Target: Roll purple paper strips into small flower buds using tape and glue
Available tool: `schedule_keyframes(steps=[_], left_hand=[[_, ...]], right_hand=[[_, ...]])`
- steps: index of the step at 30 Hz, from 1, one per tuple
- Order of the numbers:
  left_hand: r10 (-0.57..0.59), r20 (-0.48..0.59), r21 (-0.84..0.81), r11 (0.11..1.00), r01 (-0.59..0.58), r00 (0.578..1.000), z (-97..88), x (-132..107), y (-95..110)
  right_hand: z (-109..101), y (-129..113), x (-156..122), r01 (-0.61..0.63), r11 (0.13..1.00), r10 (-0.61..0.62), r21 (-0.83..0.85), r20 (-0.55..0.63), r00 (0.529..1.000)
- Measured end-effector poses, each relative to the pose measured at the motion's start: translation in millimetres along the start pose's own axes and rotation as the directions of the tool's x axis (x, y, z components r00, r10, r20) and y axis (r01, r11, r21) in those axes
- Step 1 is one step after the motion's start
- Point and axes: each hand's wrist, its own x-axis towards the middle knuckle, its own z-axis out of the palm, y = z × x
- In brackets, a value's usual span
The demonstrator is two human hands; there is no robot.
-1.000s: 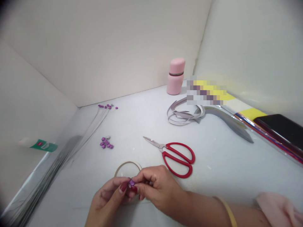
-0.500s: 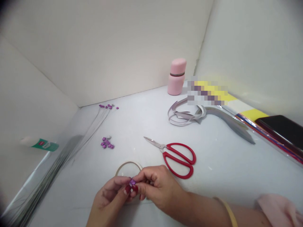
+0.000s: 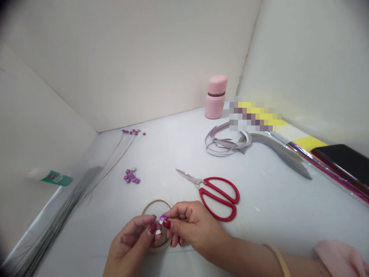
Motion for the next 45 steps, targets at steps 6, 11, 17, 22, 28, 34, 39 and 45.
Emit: schedule_keyframes(steps=[6, 11, 17, 22, 28, 34, 39, 45], left_hand=[[0.367, -0.118, 0.249, 0.91, -0.331, 0.923, -14.8, 5, 7], [0.329, 0.024, 0.361, 0.878, -0.315, 0.944, -16.5, 1, 1], [0.006, 0.124, 0.147, 0.989, -0.024, 0.992, -2.8, -2, -3], [-0.016, 0.097, 0.114, 0.994, 0.005, 0.995, -3.2, 0, 3], [-0.02, 0.095, 0.111, 0.994, 0.009, 0.995, -3.6, 0, 1], [-0.012, 0.079, 0.089, 0.996, 0.005, 0.997, -4.6, 1, -3], [-0.051, 0.077, 0.045, 0.998, 0.048, 0.996, -3.9, 3, -5], [-0.068, 0.089, 0.042, 0.997, 0.064, 0.994, -2.5, 2, -4]], right_hand=[[0, 1, 1, -0.007, 1.0, 0.007, -0.023, -0.01, 1.0], [1, 1, 1, -0.017, 1.0, 0.017, -0.02, 0.002, 1.0], [3, 5, -1, -0.013, 1.0, 0.014, -0.017, 0.057, 0.998], [2, 4, 0, -0.013, 0.999, 0.016, -0.04, 0.066, 0.998], [3, 0, -1, -0.027, 0.999, 0.029, -0.031, 0.062, 0.998], [3, 2, -1, -0.038, 0.998, 0.041, -0.05, 0.063, 0.997], [5, 0, -5, 0.015, 0.998, -0.009, -0.063, 0.094, 0.996], [7, -1, -6, 0.022, 0.998, -0.016, -0.056, 0.109, 0.994]])
